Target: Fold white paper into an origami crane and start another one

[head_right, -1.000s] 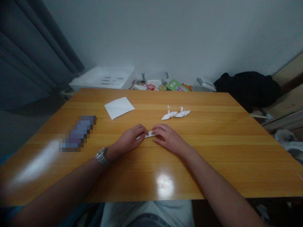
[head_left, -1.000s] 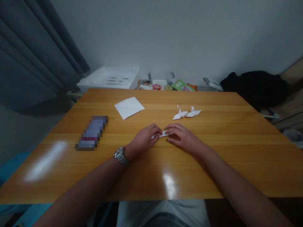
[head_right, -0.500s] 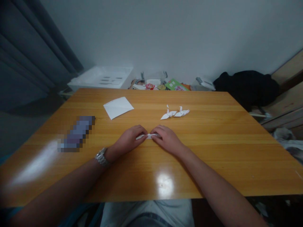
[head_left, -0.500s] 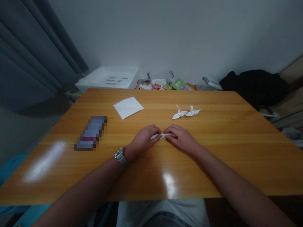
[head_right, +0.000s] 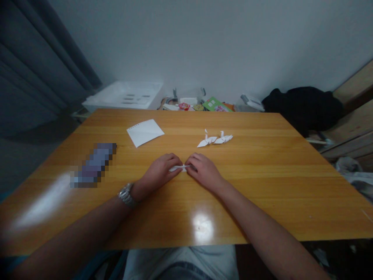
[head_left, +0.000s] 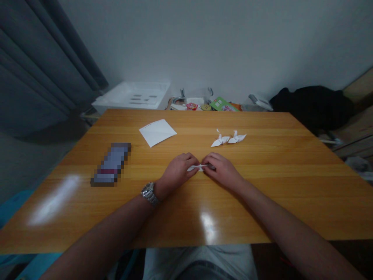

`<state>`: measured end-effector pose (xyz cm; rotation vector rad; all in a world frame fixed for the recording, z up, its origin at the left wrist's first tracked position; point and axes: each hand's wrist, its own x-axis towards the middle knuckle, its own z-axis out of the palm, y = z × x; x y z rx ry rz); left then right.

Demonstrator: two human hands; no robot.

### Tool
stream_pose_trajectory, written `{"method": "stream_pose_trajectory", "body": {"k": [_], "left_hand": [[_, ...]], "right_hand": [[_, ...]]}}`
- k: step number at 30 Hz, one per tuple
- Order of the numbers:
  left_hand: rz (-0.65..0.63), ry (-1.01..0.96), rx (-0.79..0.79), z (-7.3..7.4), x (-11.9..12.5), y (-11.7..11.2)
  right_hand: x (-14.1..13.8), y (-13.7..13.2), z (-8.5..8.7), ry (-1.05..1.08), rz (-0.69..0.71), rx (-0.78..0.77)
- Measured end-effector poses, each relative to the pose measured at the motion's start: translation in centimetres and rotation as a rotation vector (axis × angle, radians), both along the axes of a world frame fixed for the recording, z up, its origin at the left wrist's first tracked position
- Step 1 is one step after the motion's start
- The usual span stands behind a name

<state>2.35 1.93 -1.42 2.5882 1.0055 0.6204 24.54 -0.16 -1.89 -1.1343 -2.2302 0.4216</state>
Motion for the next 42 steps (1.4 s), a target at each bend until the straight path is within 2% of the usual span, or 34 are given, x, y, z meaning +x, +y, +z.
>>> {"method": "stream_pose_trajectory", "body": {"k": [13,19,26,34,42], "left_hand": [[0.039,0.047,0.045,-0.3,0.2,0.1],[0.001,0.131,0.118,0.4,0.5,0.0],[-0.076,0.205,0.096,1.2,0.0,-0.3],[-0.115,0.259,0.050,2.1,-0.6,-0.7],[-0.194,0.300,0.159,1.7,-1.2,-0.6]], "right_hand": [[-0.2,0.0,-0.1,-0.129,0.019,0.069],[-0.5,-0.2,-0.3,-0.244,-0.001,0.141],[-0.5,-0.2,-0.5,-0.306,0.020,0.200],[0.5,-0.4,-0.1,-0.259,0.144,0.167],[1.0,-0.7,0.9,-0.283,0.182,0.094]]}}
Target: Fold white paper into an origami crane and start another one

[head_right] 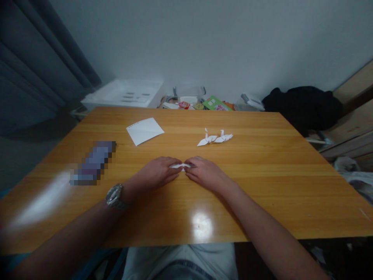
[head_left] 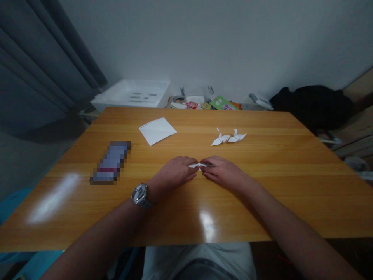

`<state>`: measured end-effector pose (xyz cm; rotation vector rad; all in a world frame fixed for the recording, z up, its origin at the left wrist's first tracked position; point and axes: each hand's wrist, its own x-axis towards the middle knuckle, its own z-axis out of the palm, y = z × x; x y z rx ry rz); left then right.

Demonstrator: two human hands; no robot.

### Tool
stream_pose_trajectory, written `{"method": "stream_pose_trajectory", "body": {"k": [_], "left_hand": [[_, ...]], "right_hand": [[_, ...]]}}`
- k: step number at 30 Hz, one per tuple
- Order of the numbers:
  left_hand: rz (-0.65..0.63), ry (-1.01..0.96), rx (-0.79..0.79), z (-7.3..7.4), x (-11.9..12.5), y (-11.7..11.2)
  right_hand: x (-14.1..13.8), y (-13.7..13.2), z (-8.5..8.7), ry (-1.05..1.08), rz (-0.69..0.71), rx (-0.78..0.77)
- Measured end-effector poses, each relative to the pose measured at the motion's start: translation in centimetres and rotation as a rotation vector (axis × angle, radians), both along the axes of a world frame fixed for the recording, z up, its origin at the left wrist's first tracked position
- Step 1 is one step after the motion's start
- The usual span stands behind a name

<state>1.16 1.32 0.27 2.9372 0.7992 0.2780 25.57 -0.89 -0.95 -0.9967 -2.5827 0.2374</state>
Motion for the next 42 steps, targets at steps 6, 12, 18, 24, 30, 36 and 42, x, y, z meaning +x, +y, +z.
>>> {"method": "stream_pose_trajectory", "body": {"k": [6,12,18,24,30,36,42], "left_hand": [[0.067,-0.045,-0.025,0.0,0.3,0.2],[0.099,-0.063,-0.031,-0.6,0.6,0.9],[0.122,-0.017,-0.013,-0.3,0.8,0.5],[0.119,-0.023,-0.020,0.0,0.8,0.3],[0.193,-0.078,-0.061,-0.2,0.9,0.4],[0.297,-0.251,-0.136,-0.7,0.8,0.5],[0.279,-0.393,-0.188,-1.1,0.9,0.4]], "right_hand": [[0.3,0.2,0.0,0.017,-0.024,-0.019],[0.7,1.1,-1.2,0.073,-0.034,-0.004],[0.7,1.2,-1.8,0.065,-0.075,0.038],[0.5,1.1,-1.8,0.089,-0.082,0.053],[0.6,1.1,-1.2,0.200,-0.075,-0.055],[0.5,0.9,-0.3,0.359,-0.213,-0.200],[0.3,0.6,0.0,0.430,-0.259,-0.258]]}}
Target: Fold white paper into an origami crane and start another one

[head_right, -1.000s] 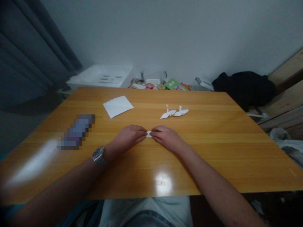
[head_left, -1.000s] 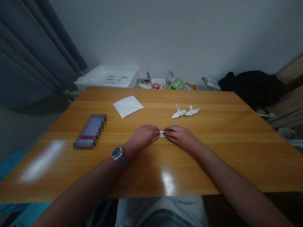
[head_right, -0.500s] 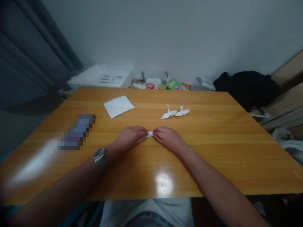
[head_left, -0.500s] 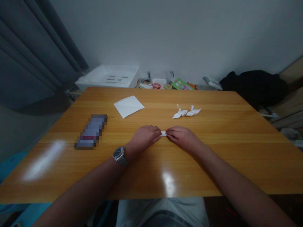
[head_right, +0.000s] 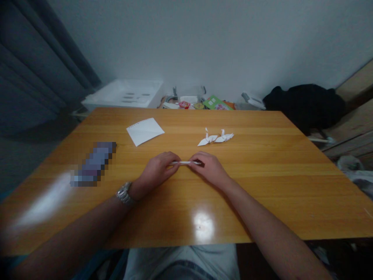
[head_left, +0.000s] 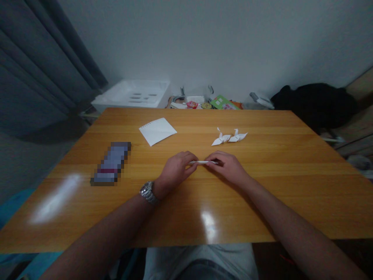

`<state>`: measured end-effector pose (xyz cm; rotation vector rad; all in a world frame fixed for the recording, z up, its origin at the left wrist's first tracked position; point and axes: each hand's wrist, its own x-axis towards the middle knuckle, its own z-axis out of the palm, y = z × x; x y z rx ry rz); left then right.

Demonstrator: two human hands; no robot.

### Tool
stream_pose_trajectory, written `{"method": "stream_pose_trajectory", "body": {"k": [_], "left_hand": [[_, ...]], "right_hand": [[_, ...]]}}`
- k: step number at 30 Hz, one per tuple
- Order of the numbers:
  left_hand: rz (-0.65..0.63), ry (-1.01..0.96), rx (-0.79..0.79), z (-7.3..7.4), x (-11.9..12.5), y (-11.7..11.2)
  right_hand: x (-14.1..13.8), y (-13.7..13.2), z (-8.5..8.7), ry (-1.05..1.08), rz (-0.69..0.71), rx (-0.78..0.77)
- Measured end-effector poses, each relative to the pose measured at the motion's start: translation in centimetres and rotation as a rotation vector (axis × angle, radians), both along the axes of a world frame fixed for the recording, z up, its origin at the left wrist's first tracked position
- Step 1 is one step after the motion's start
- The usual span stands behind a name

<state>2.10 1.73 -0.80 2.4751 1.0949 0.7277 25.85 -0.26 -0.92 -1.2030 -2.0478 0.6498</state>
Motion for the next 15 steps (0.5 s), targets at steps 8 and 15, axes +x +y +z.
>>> {"method": "stream_pose_trajectory", "body": {"k": [8,15], "left_hand": [[0.001,-0.194,-0.074,0.04,0.46,-0.33],[0.033,-0.269,-0.113,-0.24,0.75,-0.52]], "right_hand": [[-0.46,-0.35,0.16,0.110,-0.037,-0.061],[-0.87,-0.47,-0.45,0.207,-0.074,-0.270]]}}
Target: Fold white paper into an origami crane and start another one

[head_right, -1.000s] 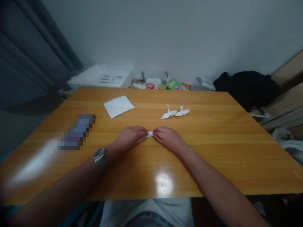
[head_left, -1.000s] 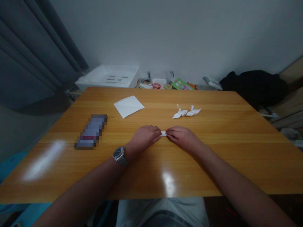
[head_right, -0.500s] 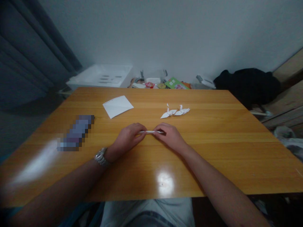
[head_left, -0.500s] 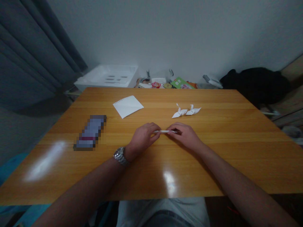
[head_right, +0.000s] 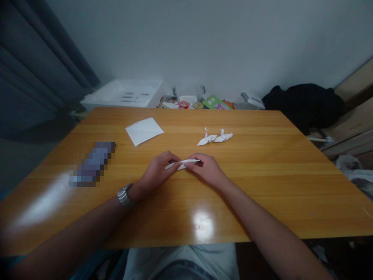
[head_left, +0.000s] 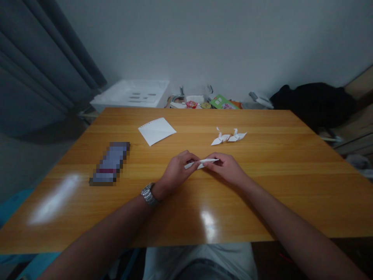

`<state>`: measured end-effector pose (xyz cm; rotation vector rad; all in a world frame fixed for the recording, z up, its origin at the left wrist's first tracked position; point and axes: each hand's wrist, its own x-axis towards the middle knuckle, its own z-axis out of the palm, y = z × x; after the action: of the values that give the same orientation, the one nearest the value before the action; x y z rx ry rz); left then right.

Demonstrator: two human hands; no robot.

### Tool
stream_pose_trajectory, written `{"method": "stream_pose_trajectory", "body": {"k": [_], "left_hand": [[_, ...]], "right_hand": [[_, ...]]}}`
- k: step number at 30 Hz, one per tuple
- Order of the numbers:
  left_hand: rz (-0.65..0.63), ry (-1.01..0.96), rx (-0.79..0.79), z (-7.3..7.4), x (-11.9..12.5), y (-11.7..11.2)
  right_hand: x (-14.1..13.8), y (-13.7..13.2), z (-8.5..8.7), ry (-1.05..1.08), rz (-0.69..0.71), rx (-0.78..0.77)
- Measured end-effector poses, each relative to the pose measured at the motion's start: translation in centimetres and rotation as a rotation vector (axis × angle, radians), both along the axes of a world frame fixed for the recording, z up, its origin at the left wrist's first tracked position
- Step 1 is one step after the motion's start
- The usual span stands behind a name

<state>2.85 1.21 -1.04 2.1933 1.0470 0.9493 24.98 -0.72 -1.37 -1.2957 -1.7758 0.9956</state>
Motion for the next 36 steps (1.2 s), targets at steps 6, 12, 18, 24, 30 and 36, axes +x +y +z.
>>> {"method": "stream_pose_trajectory", "body": {"k": [6,12,18,24,30,36], "left_hand": [[0.003,-0.002,-0.027,-0.12,0.19,-0.27],[-0.005,-0.054,-0.047,-0.13,0.33,-0.26],[0.021,-0.067,-0.045,-0.03,0.32,-0.24],[0.037,-0.088,-0.040,0.18,0.23,-0.11],[0.030,-0.057,-0.029,0.00,0.34,-0.27],[0.013,0.021,-0.029,0.11,0.22,-0.29]], "right_hand": [[-0.10,-0.06,-0.09,0.007,0.017,0.001],[-0.20,-0.12,0.28,0.029,0.003,-0.066],[-0.05,0.08,0.40,0.112,-0.014,-0.181],[0.21,0.20,0.23,0.299,-0.060,-0.290],[0.17,0.23,-0.21,0.308,-0.049,-0.305],[0.26,0.25,-0.42,0.276,-0.024,-0.297]]}}
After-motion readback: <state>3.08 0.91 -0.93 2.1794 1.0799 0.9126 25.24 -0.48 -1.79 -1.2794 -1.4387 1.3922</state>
